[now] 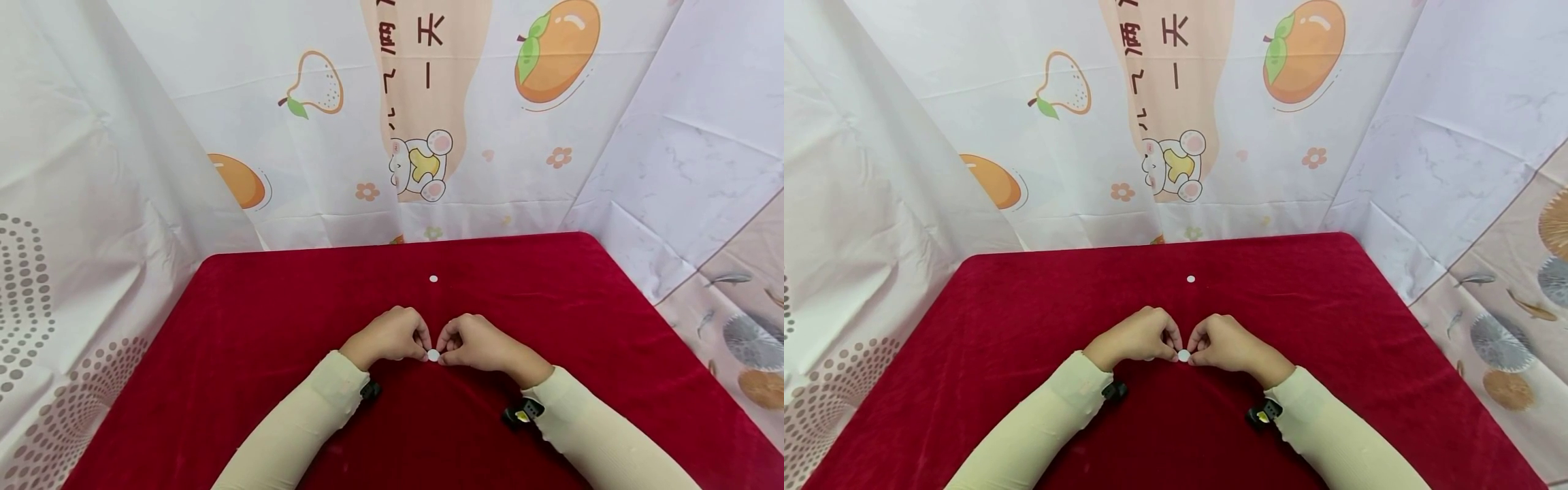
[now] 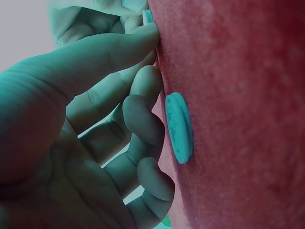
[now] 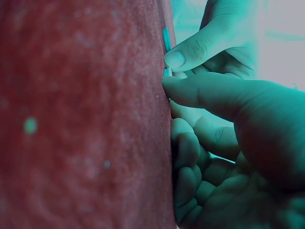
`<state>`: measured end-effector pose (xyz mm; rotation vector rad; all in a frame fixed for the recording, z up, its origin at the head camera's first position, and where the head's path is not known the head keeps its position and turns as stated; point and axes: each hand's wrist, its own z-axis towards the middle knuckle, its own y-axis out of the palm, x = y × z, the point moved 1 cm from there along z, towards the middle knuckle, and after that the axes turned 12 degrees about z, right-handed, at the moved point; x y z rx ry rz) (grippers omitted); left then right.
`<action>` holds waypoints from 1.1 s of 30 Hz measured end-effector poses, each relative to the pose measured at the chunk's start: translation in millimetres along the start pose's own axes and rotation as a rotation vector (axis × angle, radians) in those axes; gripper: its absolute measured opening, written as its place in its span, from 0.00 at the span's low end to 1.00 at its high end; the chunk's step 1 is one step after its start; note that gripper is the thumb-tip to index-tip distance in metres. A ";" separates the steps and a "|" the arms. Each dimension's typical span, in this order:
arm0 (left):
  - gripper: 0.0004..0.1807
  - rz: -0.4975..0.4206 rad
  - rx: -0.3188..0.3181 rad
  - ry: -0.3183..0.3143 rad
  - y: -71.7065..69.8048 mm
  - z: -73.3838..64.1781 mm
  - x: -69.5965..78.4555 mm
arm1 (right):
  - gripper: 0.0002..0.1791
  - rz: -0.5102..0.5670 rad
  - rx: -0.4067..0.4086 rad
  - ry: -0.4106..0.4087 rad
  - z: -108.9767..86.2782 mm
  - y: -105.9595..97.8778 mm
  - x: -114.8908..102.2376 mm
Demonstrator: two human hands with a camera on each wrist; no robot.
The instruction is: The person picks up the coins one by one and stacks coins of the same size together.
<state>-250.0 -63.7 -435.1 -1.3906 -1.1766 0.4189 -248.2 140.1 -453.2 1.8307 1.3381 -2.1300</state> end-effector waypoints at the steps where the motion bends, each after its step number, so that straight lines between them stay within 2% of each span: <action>1: 0.06 -0.003 -0.001 0.000 0.2 -0.1 -0.1 | 0.08 -0.001 0.000 0.001 0.0 0.2 0.2; 16: 0.08 -0.024 -0.001 -0.012 2.2 0.5 -2.0 | 0.06 -0.017 -0.006 0.003 -0.8 0.1 -2.7; 33: 0.06 0.012 0.012 0.033 2.0 2.0 -2.9 | 0.08 -0.008 0.005 -0.020 -1.1 -1.5 0.0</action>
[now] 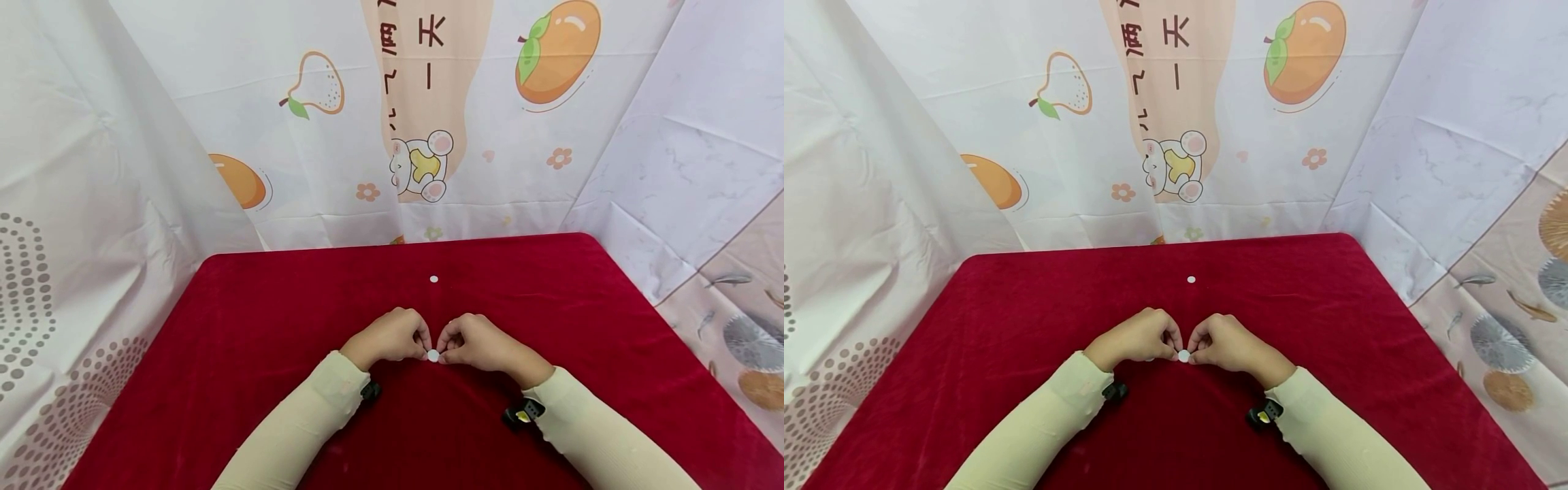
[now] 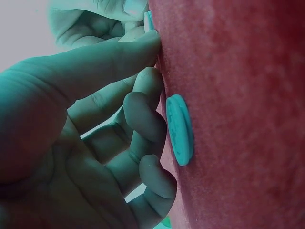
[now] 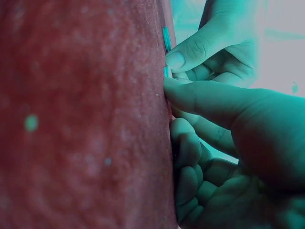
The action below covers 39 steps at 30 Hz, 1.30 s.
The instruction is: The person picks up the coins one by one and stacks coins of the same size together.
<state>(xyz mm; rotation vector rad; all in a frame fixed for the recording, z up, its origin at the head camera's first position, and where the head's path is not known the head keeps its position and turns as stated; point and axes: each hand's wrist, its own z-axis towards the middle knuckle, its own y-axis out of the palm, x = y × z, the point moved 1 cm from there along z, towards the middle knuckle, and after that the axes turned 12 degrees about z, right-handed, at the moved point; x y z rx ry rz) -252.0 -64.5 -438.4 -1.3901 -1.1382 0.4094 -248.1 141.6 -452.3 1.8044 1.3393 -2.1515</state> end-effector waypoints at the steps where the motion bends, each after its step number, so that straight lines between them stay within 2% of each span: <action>1: 0.06 0.000 0.000 0.001 0.1 0.1 -0.1 | 0.08 0.002 0.001 0.001 -0.1 -0.1 0.1; 20: 0.08 -0.024 0.002 -0.028 0.3 -0.7 3.1 | 0.07 0.017 0.000 0.008 -0.7 -0.8 -0.5; 32: 0.09 0.081 0.017 -0.012 -0.8 -2.8 8.3 | 0.06 0.033 -0.005 0.006 -0.4 0.1 1.3; 39: 0.08 0.075 0.021 -0.004 -1.1 -3.1 7.1 | 0.06 0.037 -0.006 0.005 -0.1 0.0 0.9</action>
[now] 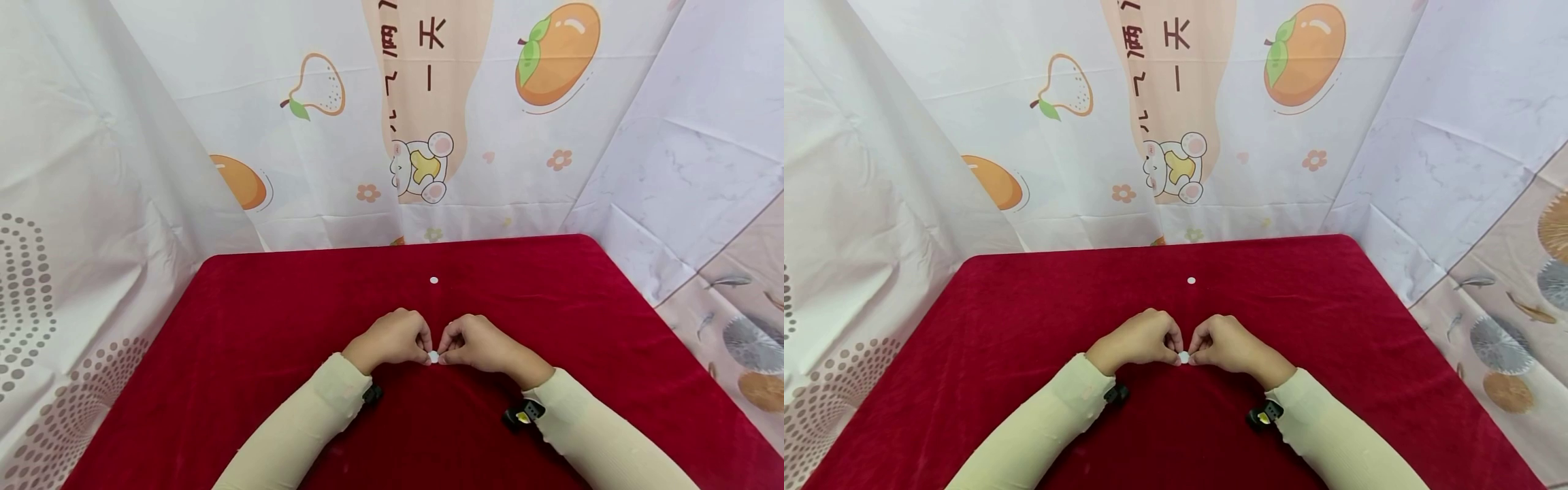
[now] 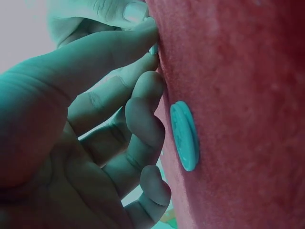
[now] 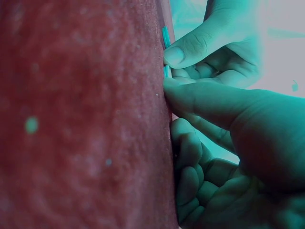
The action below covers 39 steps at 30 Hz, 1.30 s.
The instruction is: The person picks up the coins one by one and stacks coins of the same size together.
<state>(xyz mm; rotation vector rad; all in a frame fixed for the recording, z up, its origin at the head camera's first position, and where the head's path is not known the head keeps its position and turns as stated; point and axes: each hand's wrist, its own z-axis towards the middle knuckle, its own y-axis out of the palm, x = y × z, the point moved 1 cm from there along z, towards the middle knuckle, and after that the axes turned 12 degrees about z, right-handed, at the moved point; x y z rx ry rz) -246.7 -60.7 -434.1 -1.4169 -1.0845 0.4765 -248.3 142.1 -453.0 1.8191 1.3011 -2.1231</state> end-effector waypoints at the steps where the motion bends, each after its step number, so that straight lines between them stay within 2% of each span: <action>1: 0.08 -0.007 0.001 -0.001 0.2 -0.1 -0.3 | 0.06 -0.001 0.001 -0.001 0.0 -0.1 0.3; 16: 0.08 -0.034 0.003 -0.006 2.6 1.3 -3.0 | 0.07 -0.026 0.008 0.005 -1.3 1.0 0.4; 23: 0.09 -0.038 0.003 -0.009 2.4 1.3 -3.9 | 0.07 -0.034 0.014 -0.018 -1.0 -0.1 -1.5; 33: 0.09 -0.050 -0.007 -0.019 2.6 1.9 -3.3 | 0.07 -0.054 0.064 0.013 -3.1 -7.4 -3.0; 39: 0.09 -0.053 -0.016 -0.024 1.1 0.8 -2.7 | 0.06 -0.060 0.082 0.003 -3.1 -12.0 -2.1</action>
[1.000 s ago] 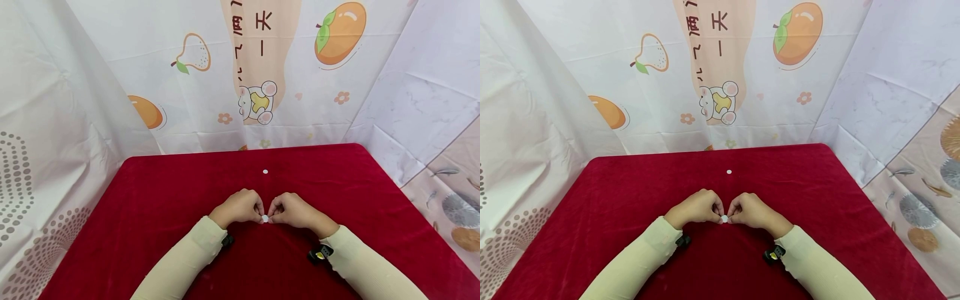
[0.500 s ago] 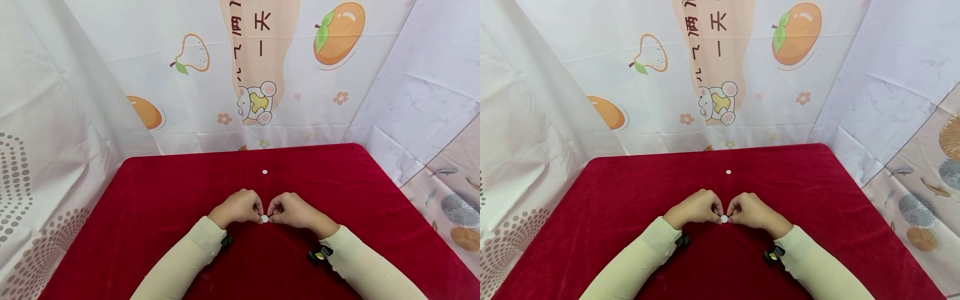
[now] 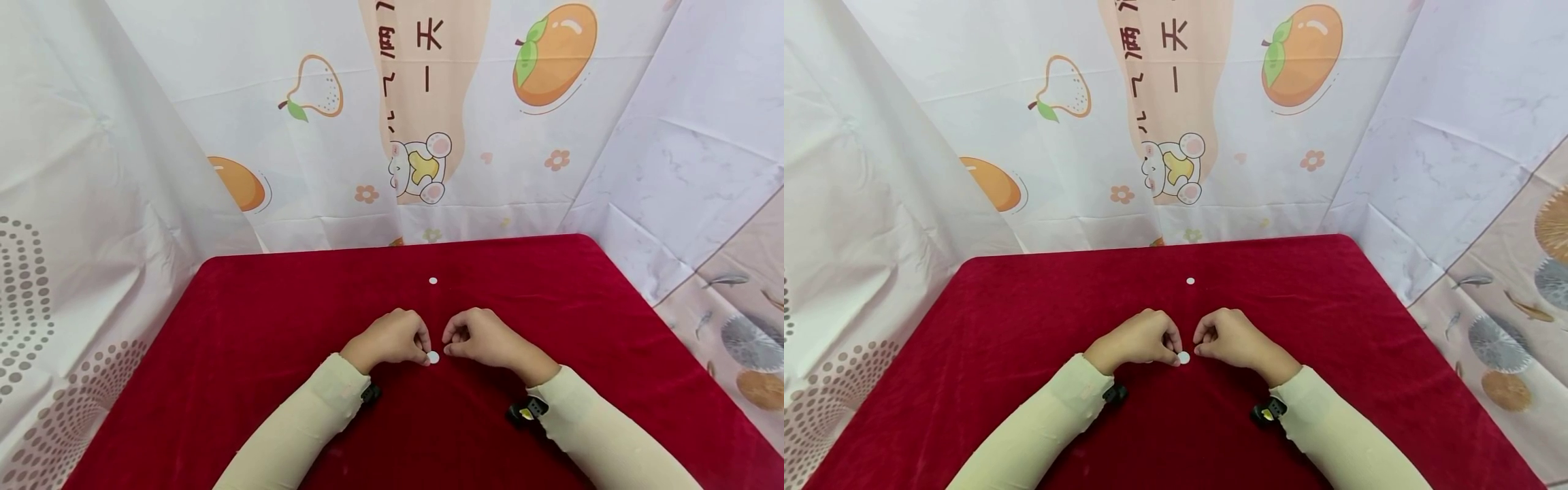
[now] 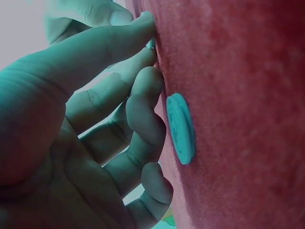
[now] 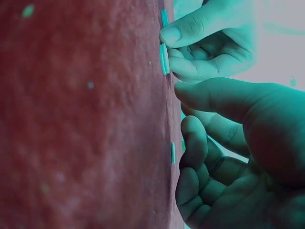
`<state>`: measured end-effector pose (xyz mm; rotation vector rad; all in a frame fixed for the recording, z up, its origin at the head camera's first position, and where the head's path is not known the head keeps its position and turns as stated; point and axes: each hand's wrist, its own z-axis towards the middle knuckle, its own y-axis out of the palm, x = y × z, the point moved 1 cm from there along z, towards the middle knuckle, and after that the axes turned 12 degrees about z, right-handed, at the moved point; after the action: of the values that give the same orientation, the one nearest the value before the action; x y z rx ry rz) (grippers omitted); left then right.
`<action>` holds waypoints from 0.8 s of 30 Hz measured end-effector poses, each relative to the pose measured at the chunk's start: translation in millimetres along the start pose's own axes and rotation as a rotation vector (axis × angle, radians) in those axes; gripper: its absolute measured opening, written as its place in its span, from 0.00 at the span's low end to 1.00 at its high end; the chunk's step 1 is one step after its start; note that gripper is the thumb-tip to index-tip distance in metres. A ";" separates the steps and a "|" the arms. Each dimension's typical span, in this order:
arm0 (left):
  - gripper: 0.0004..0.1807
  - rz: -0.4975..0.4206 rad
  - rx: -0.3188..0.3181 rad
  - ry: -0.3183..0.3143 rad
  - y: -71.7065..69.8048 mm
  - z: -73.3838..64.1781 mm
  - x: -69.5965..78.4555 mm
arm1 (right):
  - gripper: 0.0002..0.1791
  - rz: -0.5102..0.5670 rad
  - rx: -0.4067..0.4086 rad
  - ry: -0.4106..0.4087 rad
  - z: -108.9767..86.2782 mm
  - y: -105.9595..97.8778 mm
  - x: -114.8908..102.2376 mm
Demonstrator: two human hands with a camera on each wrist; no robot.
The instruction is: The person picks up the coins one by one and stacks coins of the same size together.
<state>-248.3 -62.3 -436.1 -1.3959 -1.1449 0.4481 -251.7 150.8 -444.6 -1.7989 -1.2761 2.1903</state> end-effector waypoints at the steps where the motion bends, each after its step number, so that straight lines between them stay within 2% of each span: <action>1: 0.09 -0.001 0.000 -0.001 -0.1 -0.2 0.1 | 0.06 -0.001 0.006 0.001 0.0 -0.8 0.3; 12: 0.10 -0.005 0.009 0.002 -0.6 -0.7 -0.3 | 0.06 0.031 0.039 0.033 0.2 -10.0 3.3; 24: 0.10 0.006 0.015 -0.002 0.5 -0.4 -1.4 | 0.08 0.011 0.082 0.059 1.4 -17.2 12.8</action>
<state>-248.5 -63.6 -437.0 -1.3865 -1.1371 0.4623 -264.9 167.8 -444.6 -1.8298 -1.1504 2.1445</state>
